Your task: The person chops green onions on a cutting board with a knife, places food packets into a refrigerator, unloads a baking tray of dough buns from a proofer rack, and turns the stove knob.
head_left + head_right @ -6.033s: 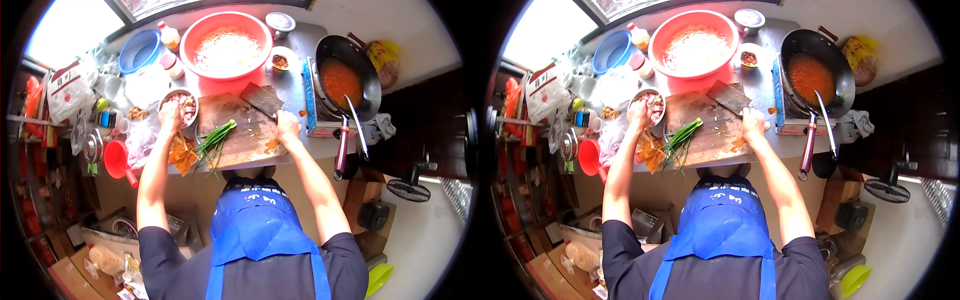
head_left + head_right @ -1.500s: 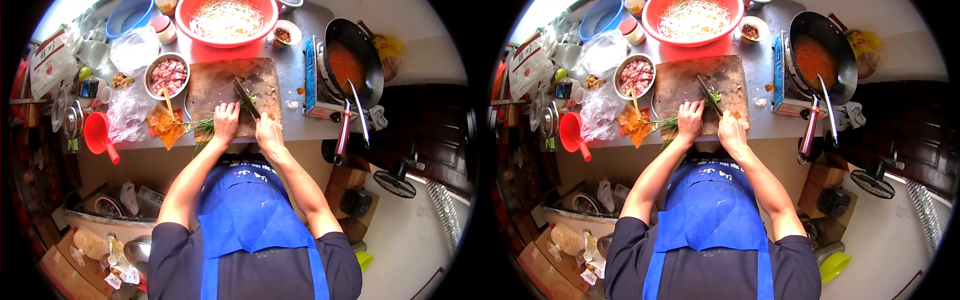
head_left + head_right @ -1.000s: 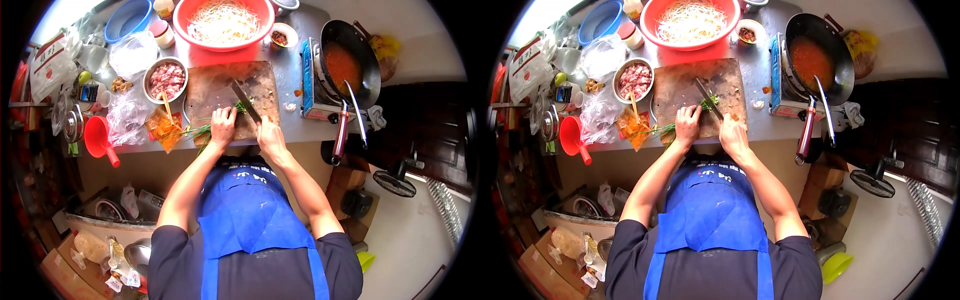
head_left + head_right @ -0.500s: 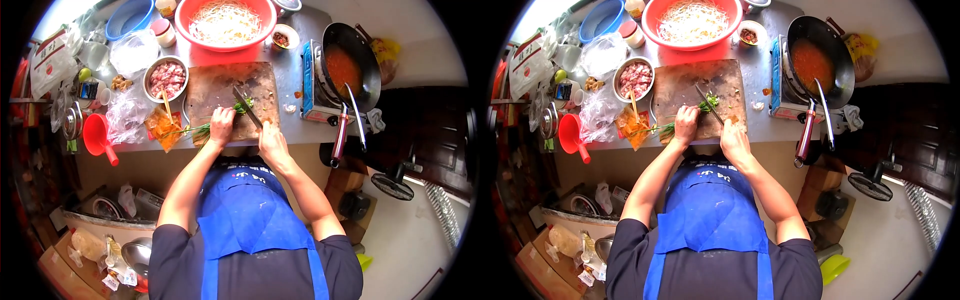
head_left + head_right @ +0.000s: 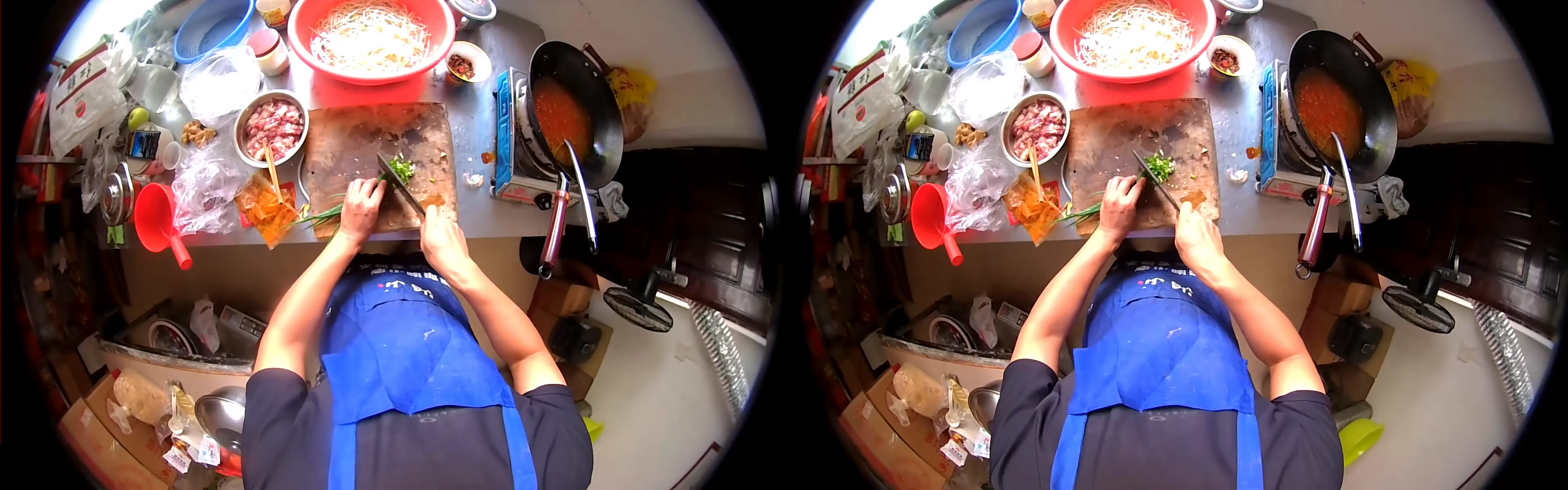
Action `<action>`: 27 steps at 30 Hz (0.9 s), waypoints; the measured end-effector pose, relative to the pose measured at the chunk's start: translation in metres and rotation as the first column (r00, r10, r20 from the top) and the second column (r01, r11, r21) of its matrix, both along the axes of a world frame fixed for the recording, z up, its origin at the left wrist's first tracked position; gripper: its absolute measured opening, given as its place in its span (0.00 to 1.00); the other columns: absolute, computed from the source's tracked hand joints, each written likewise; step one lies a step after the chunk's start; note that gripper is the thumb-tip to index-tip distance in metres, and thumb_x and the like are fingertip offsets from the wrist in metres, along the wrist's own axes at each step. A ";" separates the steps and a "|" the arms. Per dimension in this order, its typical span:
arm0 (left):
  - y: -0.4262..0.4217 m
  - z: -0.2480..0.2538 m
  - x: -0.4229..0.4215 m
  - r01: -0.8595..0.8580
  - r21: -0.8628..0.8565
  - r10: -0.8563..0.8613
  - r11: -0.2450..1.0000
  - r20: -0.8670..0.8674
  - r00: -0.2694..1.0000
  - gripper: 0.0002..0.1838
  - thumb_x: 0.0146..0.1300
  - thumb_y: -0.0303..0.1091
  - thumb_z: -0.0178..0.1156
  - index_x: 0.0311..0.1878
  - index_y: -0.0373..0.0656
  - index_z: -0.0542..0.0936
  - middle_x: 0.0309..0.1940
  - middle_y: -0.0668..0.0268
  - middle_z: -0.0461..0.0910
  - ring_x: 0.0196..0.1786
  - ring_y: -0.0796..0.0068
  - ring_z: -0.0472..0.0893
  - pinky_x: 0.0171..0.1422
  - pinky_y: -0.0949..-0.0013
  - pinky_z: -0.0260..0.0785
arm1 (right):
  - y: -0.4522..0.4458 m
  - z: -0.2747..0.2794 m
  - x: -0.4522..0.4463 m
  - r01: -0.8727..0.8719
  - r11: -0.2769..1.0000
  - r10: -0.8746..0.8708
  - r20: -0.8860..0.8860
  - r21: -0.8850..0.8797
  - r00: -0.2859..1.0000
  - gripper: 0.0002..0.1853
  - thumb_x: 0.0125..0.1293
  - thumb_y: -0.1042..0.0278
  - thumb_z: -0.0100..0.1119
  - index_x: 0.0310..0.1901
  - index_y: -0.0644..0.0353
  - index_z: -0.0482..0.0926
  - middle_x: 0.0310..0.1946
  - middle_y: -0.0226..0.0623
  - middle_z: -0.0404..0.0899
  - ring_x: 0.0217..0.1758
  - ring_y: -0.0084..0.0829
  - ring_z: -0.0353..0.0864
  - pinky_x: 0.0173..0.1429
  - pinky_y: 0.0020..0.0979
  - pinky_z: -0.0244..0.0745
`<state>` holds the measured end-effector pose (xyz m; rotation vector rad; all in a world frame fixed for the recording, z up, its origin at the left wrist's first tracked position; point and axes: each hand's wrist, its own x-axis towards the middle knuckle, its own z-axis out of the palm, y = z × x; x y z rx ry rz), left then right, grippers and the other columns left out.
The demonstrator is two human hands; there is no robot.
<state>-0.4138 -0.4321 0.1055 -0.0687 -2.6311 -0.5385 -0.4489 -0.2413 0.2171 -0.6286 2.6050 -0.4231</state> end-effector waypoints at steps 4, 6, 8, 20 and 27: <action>0.000 0.004 0.002 0.002 0.022 -0.003 1.000 0.027 1.000 0.19 0.54 0.27 0.56 0.50 0.38 0.82 0.46 0.60 0.81 0.46 0.61 0.77 0.53 0.59 0.71 | -0.024 -0.042 -0.004 0.029 0.997 -0.040 -0.150 -0.073 0.988 0.09 0.70 0.70 0.44 0.41 0.68 0.69 0.31 0.61 0.81 0.36 0.62 0.82 0.41 0.55 0.77; 0.001 0.014 0.008 -0.012 -0.019 0.012 1.000 0.024 1.000 0.18 0.54 0.27 0.56 0.49 0.38 0.82 0.45 0.61 0.81 0.45 0.62 0.77 0.52 0.60 0.71 | -0.024 -0.040 -0.005 0.051 0.992 -0.061 -0.089 -0.112 0.994 0.09 0.71 0.69 0.44 0.41 0.67 0.69 0.31 0.61 0.81 0.36 0.61 0.82 0.41 0.56 0.76; 0.001 0.015 0.003 -0.024 -0.035 0.023 0.999 -0.030 0.999 0.14 0.56 0.26 0.57 0.46 0.36 0.82 0.43 0.60 0.82 0.43 0.62 0.78 0.51 0.62 0.71 | -0.017 -0.029 -0.013 0.062 0.983 -0.072 -0.052 -0.175 0.996 0.09 0.72 0.67 0.45 0.41 0.66 0.69 0.31 0.61 0.80 0.36 0.62 0.81 0.40 0.57 0.75; 0.002 0.010 0.008 -0.030 -0.009 0.029 1.000 -0.030 0.999 0.15 0.55 0.25 0.57 0.47 0.37 0.82 0.41 0.59 0.80 0.44 0.60 0.77 0.53 0.61 0.71 | -0.021 -0.040 -0.009 0.041 0.985 -0.061 -0.115 -0.169 0.991 0.09 0.72 0.68 0.43 0.41 0.66 0.70 0.31 0.58 0.81 0.36 0.60 0.82 0.41 0.55 0.77; -0.002 0.003 0.001 -0.012 0.012 0.012 1.000 0.013 1.000 0.15 0.55 0.26 0.57 0.47 0.39 0.83 0.38 0.60 0.78 0.44 0.61 0.77 0.51 0.62 0.71 | -0.006 -0.019 0.001 0.039 0.999 -0.038 -0.046 0.033 0.998 0.08 0.70 0.71 0.43 0.42 0.68 0.70 0.32 0.60 0.81 0.37 0.61 0.83 0.42 0.55 0.78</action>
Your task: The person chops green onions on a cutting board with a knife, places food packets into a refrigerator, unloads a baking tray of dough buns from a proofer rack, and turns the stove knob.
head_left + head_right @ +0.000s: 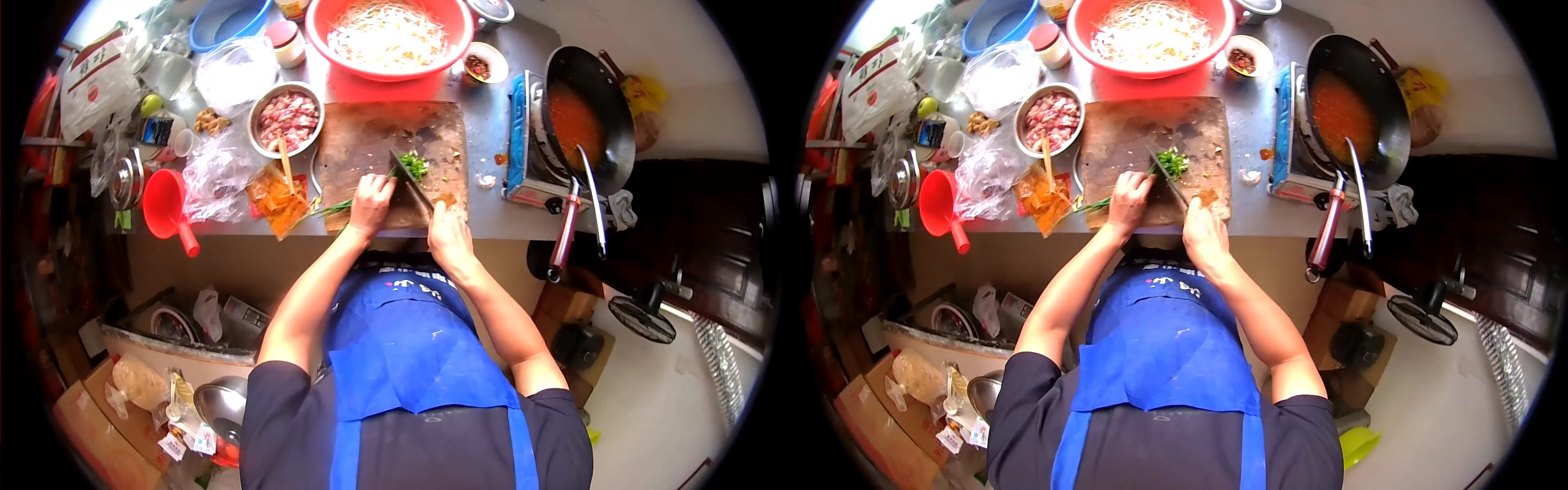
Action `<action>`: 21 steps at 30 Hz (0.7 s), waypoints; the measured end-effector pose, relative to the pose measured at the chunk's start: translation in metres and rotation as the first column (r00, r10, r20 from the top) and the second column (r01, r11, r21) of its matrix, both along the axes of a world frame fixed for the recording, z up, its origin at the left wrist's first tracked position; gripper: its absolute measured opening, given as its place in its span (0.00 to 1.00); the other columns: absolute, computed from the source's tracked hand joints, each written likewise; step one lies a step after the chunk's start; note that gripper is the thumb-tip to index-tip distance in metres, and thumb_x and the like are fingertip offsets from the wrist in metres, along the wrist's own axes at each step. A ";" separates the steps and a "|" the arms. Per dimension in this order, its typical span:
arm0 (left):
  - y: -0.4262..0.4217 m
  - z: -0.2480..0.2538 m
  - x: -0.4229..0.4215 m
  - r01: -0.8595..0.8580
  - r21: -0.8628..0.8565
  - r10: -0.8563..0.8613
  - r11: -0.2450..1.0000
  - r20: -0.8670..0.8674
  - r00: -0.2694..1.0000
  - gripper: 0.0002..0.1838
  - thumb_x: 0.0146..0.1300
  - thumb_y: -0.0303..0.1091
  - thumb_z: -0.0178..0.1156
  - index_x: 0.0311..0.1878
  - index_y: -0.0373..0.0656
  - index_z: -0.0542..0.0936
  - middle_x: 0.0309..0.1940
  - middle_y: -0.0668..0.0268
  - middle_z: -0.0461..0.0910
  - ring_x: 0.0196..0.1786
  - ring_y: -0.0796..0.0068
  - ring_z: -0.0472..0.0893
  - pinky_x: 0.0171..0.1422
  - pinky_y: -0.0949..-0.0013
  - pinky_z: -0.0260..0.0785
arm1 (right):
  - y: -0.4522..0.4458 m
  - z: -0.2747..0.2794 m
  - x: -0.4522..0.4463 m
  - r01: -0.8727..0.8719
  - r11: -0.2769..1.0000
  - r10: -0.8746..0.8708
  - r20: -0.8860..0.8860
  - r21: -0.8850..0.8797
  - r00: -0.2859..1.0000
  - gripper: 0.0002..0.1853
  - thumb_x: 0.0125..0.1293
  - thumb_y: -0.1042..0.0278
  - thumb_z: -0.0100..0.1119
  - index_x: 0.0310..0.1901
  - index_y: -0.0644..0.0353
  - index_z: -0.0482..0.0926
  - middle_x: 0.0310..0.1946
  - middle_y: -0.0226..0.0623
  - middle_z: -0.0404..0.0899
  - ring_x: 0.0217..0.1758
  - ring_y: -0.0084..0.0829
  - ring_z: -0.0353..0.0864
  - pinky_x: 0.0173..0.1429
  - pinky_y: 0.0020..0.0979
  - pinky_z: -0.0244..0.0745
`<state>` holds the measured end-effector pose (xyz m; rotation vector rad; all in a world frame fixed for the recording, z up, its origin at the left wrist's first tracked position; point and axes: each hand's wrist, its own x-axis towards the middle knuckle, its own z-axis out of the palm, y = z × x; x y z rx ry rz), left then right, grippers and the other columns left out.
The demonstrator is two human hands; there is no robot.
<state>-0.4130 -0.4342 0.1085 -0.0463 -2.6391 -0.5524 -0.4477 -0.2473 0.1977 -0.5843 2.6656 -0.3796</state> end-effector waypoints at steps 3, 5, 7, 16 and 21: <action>0.000 0.004 0.007 -0.023 -0.029 0.024 0.999 0.024 0.999 0.17 0.55 0.27 0.57 0.49 0.40 0.83 0.43 0.61 0.80 0.45 0.63 0.77 0.51 0.63 0.70 | -0.016 -0.018 -0.008 -0.025 0.995 0.018 -0.078 -0.095 0.997 0.09 0.70 0.70 0.44 0.41 0.67 0.71 0.31 0.60 0.81 0.36 0.60 0.82 0.42 0.55 0.77; 0.004 0.009 0.014 -0.031 -0.064 0.031 0.997 0.004 1.000 0.18 0.55 0.27 0.56 0.50 0.40 0.83 0.45 0.61 0.81 0.45 0.63 0.77 0.51 0.63 0.70 | -0.013 -0.016 -0.008 -0.042 0.992 0.028 -0.118 -0.120 0.993 0.09 0.71 0.69 0.45 0.41 0.67 0.71 0.31 0.60 0.81 0.35 0.61 0.82 0.41 0.55 0.77; 0.004 0.002 0.012 -0.029 -0.055 0.028 0.998 -0.013 1.000 0.21 0.54 0.27 0.55 0.52 0.39 0.82 0.48 0.60 0.82 0.45 0.63 0.77 0.51 0.62 0.71 | -0.007 -0.003 -0.009 -0.044 0.977 0.026 -0.090 -0.208 0.996 0.09 0.71 0.68 0.46 0.40 0.67 0.70 0.30 0.60 0.81 0.34 0.61 0.81 0.40 0.56 0.76; 0.001 -0.002 0.010 -0.030 -0.081 0.027 0.996 -0.033 0.999 0.17 0.55 0.29 0.56 0.48 0.35 0.82 0.51 0.59 0.82 0.43 0.65 0.76 0.49 0.65 0.72 | -0.017 -0.020 0.000 -0.034 0.996 0.024 -0.121 -0.080 0.992 0.10 0.72 0.69 0.42 0.42 0.67 0.70 0.31 0.59 0.81 0.36 0.61 0.82 0.41 0.54 0.78; 0.002 0.001 0.012 -0.028 -0.051 0.027 0.998 -0.023 0.999 0.17 0.55 0.28 0.56 0.49 0.37 0.82 0.52 0.58 0.81 0.45 0.62 0.77 0.52 0.64 0.71 | -0.010 0.005 0.002 -0.043 0.983 0.027 -0.092 -0.180 0.995 0.09 0.72 0.69 0.44 0.42 0.68 0.70 0.31 0.60 0.81 0.35 0.61 0.82 0.40 0.55 0.77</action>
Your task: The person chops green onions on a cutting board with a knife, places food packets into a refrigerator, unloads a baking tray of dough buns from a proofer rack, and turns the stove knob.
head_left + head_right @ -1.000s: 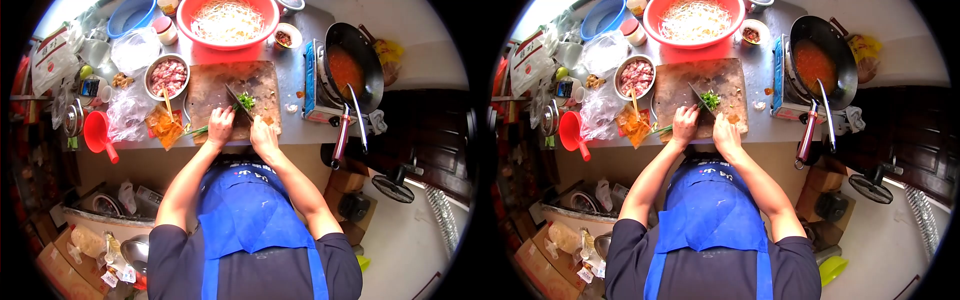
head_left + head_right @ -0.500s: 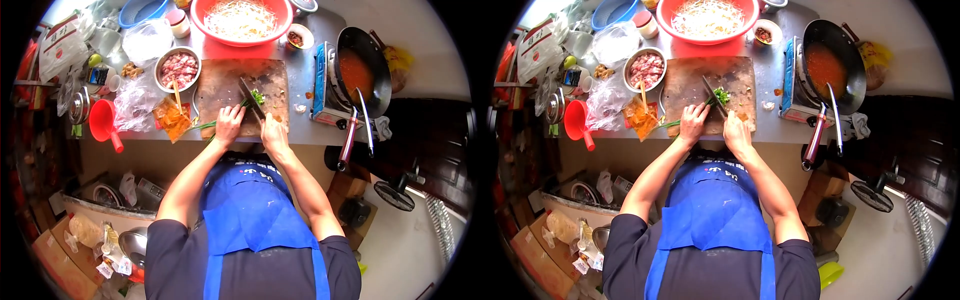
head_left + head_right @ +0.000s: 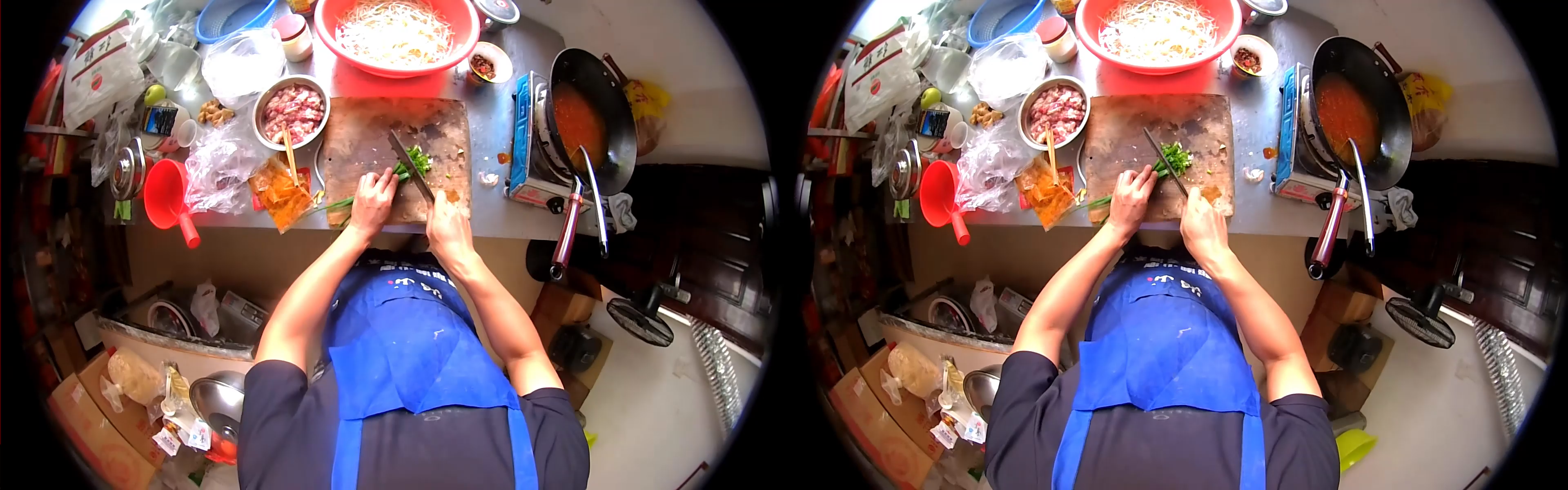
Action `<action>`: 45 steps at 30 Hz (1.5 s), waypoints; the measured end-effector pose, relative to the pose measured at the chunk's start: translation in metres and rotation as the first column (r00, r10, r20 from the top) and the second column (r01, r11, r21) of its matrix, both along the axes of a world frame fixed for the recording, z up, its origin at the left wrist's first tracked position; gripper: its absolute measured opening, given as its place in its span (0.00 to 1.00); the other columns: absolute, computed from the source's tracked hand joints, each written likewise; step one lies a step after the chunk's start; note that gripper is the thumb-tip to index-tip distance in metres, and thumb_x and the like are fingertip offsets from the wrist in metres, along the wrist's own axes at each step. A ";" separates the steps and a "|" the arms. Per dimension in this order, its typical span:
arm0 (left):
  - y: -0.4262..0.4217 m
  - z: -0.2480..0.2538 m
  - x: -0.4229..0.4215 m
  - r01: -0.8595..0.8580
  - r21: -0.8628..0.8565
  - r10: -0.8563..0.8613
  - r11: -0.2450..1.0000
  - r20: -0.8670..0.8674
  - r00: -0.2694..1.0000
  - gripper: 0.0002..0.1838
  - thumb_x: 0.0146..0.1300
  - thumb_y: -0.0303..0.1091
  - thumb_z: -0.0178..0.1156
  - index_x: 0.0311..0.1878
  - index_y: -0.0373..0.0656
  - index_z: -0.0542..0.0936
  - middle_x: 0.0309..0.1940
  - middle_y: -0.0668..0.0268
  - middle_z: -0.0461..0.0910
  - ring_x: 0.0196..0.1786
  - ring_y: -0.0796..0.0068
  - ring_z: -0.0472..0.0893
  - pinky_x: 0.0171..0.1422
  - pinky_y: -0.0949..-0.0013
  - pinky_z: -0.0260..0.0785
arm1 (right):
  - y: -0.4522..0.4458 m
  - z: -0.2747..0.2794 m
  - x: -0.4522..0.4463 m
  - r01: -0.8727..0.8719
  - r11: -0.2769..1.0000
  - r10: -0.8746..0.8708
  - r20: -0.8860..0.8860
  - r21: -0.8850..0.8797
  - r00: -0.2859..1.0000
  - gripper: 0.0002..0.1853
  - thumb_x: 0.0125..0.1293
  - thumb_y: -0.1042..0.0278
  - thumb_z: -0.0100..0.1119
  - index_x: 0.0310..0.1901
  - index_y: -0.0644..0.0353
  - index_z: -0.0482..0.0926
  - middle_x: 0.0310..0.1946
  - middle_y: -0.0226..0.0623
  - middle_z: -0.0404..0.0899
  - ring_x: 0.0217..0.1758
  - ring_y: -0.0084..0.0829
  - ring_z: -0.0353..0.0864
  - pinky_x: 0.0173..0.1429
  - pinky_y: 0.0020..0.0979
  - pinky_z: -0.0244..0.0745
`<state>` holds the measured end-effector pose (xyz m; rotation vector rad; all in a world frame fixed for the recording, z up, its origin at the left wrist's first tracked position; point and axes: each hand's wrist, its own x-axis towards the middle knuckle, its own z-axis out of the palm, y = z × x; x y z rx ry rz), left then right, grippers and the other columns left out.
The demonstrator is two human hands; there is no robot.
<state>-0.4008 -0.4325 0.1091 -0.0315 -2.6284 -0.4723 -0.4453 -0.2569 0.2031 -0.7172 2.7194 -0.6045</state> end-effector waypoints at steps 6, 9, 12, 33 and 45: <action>0.000 -0.007 -0.001 -0.039 0.022 0.038 0.999 0.024 0.999 0.15 0.57 0.28 0.57 0.48 0.41 0.83 0.44 0.59 0.80 0.45 0.61 0.77 0.52 0.63 0.71 | -0.001 -0.026 0.003 -0.001 0.996 0.001 0.008 0.094 1.000 0.08 0.72 0.70 0.43 0.41 0.66 0.69 0.33 0.60 0.81 0.36 0.62 0.82 0.40 0.55 0.77; 0.000 0.001 0.008 -0.045 -0.035 0.046 0.998 0.018 0.999 0.16 0.56 0.30 0.57 0.48 0.41 0.84 0.47 0.60 0.81 0.44 0.64 0.77 0.52 0.64 0.71 | -0.021 -0.021 -0.003 0.015 0.999 -0.015 -0.003 0.051 1.000 0.08 0.72 0.69 0.44 0.42 0.65 0.69 0.33 0.60 0.81 0.36 0.61 0.82 0.40 0.56 0.76; 0.000 -0.006 0.010 -0.062 -0.072 0.061 0.995 -0.017 0.998 0.21 0.54 0.30 0.57 0.53 0.42 0.83 0.53 0.62 0.81 0.43 0.66 0.75 0.52 0.63 0.70 | -0.010 -0.008 -0.004 0.028 0.999 -0.028 0.008 0.019 1.000 0.09 0.72 0.68 0.47 0.42 0.66 0.69 0.34 0.60 0.81 0.37 0.61 0.81 0.41 0.56 0.76; -0.009 -0.014 0.003 0.006 0.008 -0.006 1.000 -0.016 1.000 0.17 0.54 0.29 0.57 0.48 0.37 0.82 0.50 0.59 0.81 0.44 0.64 0.77 0.51 0.65 0.72 | -0.012 -0.020 0.005 0.007 0.989 -0.011 0.024 0.148 1.000 0.08 0.72 0.70 0.41 0.42 0.66 0.69 0.34 0.59 0.81 0.39 0.60 0.83 0.44 0.55 0.77; -0.011 -0.006 0.000 -0.006 0.015 0.006 1.000 -0.011 1.000 0.17 0.54 0.27 0.57 0.48 0.36 0.82 0.47 0.59 0.82 0.45 0.64 0.78 0.53 0.64 0.73 | -0.003 -0.014 0.004 -0.009 0.989 0.000 0.064 0.146 0.998 0.08 0.71 0.70 0.44 0.42 0.66 0.69 0.33 0.59 0.81 0.36 0.61 0.82 0.42 0.55 0.77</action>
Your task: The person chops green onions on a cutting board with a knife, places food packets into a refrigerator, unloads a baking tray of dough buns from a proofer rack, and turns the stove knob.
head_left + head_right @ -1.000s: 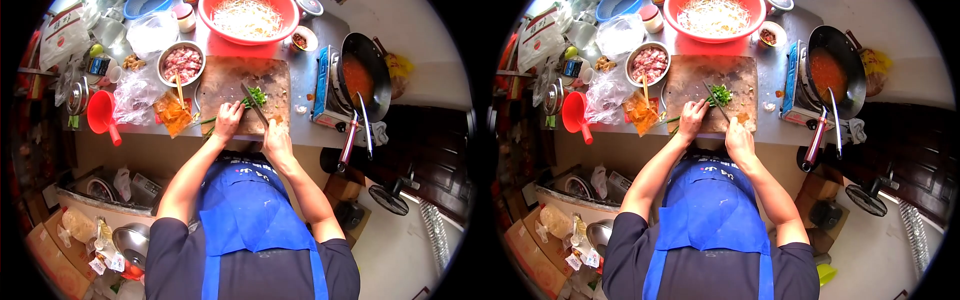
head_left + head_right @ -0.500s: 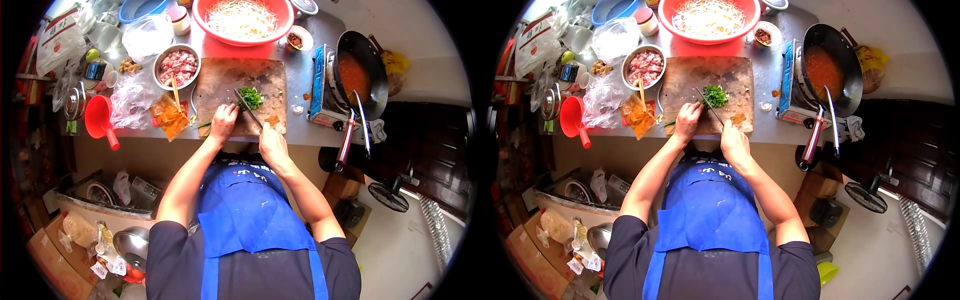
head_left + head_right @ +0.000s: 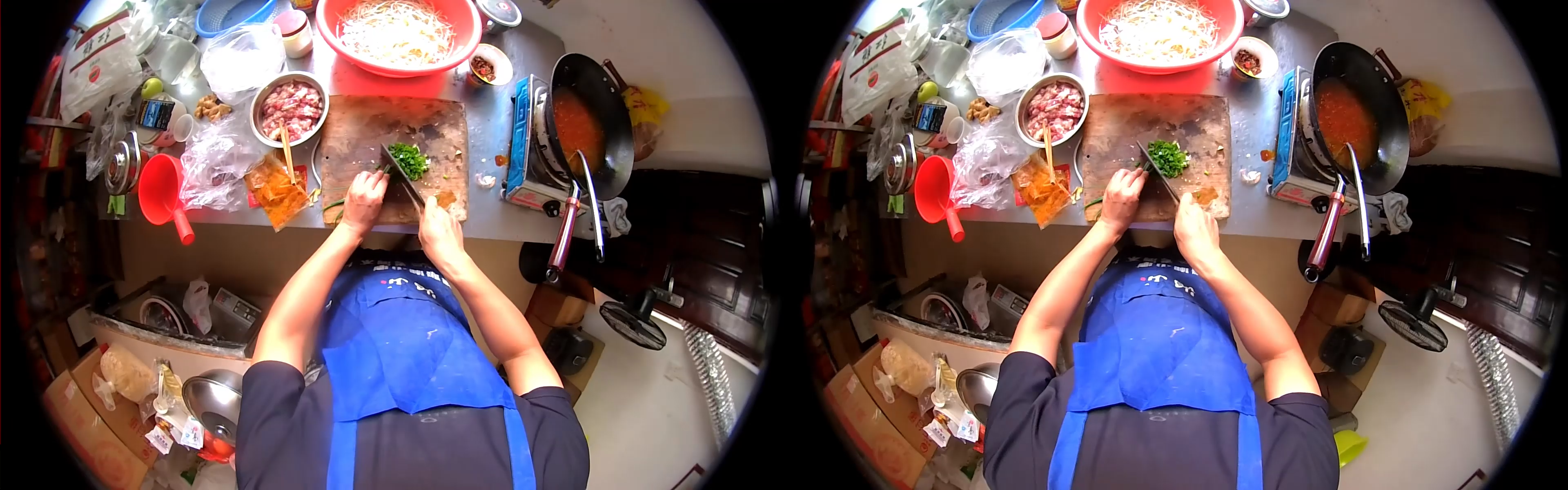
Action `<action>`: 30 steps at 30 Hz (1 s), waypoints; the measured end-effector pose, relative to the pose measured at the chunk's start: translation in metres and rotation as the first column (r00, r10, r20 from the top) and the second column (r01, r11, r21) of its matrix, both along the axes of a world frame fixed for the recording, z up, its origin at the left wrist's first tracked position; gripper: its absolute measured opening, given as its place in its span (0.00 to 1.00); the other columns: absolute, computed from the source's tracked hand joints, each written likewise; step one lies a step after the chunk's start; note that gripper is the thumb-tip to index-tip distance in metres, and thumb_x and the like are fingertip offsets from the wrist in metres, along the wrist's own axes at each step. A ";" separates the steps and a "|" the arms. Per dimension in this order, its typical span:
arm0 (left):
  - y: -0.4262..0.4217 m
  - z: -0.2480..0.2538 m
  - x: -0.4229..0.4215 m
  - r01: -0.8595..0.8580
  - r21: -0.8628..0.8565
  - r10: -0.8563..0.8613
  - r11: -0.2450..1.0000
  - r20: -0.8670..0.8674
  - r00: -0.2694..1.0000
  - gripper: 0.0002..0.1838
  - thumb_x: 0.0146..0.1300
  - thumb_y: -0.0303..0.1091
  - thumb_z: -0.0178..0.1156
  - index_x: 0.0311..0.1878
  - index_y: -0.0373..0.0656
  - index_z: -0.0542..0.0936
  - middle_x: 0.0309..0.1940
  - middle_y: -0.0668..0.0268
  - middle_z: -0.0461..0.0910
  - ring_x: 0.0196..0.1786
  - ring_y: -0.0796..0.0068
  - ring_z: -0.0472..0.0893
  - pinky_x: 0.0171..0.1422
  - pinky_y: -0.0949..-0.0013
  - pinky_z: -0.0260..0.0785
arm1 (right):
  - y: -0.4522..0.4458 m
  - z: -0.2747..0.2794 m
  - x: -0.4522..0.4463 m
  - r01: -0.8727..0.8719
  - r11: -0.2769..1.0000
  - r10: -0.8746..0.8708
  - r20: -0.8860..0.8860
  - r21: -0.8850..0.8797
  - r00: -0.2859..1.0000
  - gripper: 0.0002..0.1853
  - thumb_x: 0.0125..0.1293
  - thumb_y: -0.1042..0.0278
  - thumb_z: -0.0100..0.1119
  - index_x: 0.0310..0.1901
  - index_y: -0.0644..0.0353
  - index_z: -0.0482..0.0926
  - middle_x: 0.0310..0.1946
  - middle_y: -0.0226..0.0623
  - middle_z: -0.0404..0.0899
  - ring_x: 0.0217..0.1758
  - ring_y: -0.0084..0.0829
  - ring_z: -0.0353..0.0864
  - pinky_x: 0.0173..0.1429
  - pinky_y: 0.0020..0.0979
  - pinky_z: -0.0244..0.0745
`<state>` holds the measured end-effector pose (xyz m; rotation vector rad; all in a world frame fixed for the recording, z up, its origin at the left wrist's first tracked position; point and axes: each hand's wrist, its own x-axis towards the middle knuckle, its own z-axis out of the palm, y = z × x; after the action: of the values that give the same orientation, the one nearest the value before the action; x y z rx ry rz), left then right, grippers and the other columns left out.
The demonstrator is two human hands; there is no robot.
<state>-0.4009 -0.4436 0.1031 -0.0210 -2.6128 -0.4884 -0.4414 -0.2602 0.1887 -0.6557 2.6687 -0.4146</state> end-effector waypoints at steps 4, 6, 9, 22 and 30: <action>0.004 0.012 0.011 -0.028 -0.041 0.029 0.999 0.036 0.999 0.17 0.54 0.27 0.57 0.47 0.36 0.82 0.48 0.59 0.82 0.44 0.64 0.78 0.52 0.64 0.73 | -0.017 -0.010 -0.010 -0.023 0.994 0.019 -0.043 -0.107 0.999 0.08 0.71 0.69 0.44 0.42 0.66 0.69 0.32 0.59 0.81 0.36 0.61 0.82 0.40 0.56 0.77; 0.004 0.005 0.011 -0.025 0.016 0.025 1.000 -0.010 1.000 0.17 0.54 0.27 0.57 0.47 0.36 0.82 0.50 0.59 0.82 0.44 0.65 0.78 0.53 0.64 0.73 | -0.008 0.004 -0.008 -0.034 0.987 0.025 -0.058 -0.155 0.998 0.08 0.71 0.69 0.43 0.42 0.66 0.69 0.31 0.58 0.81 0.34 0.61 0.82 0.38 0.56 0.77; 0.000 -0.002 0.004 -0.022 0.055 0.022 0.998 -0.010 1.000 0.15 0.53 0.27 0.57 0.45 0.36 0.82 0.48 0.59 0.82 0.44 0.64 0.78 0.53 0.65 0.73 | 0.007 0.023 0.001 -0.052 0.994 0.050 -0.028 -0.094 0.998 0.08 0.71 0.69 0.43 0.42 0.66 0.69 0.32 0.59 0.81 0.35 0.61 0.82 0.39 0.55 0.77; 0.003 -0.001 0.004 -0.049 0.075 0.048 0.996 0.015 0.999 0.19 0.53 0.25 0.56 0.50 0.36 0.82 0.51 0.58 0.82 0.43 0.63 0.78 0.54 0.64 0.73 | 0.005 0.018 0.000 -0.038 0.996 0.039 0.011 -0.078 0.999 0.08 0.71 0.69 0.43 0.43 0.66 0.68 0.33 0.60 0.81 0.37 0.62 0.82 0.42 0.57 0.76; 0.008 0.010 0.012 -0.064 -0.013 0.064 0.998 0.039 0.997 0.18 0.54 0.26 0.56 0.49 0.37 0.83 0.50 0.59 0.82 0.44 0.65 0.78 0.53 0.64 0.72 | -0.011 0.002 -0.014 -0.037 0.994 0.034 -0.031 -0.103 0.999 0.09 0.72 0.68 0.43 0.42 0.66 0.69 0.33 0.60 0.81 0.36 0.61 0.82 0.40 0.57 0.76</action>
<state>-0.3889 -0.4359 0.1128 0.0689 -2.6454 -0.4556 -0.4557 -0.2712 0.1906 -0.7440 2.6733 -0.5408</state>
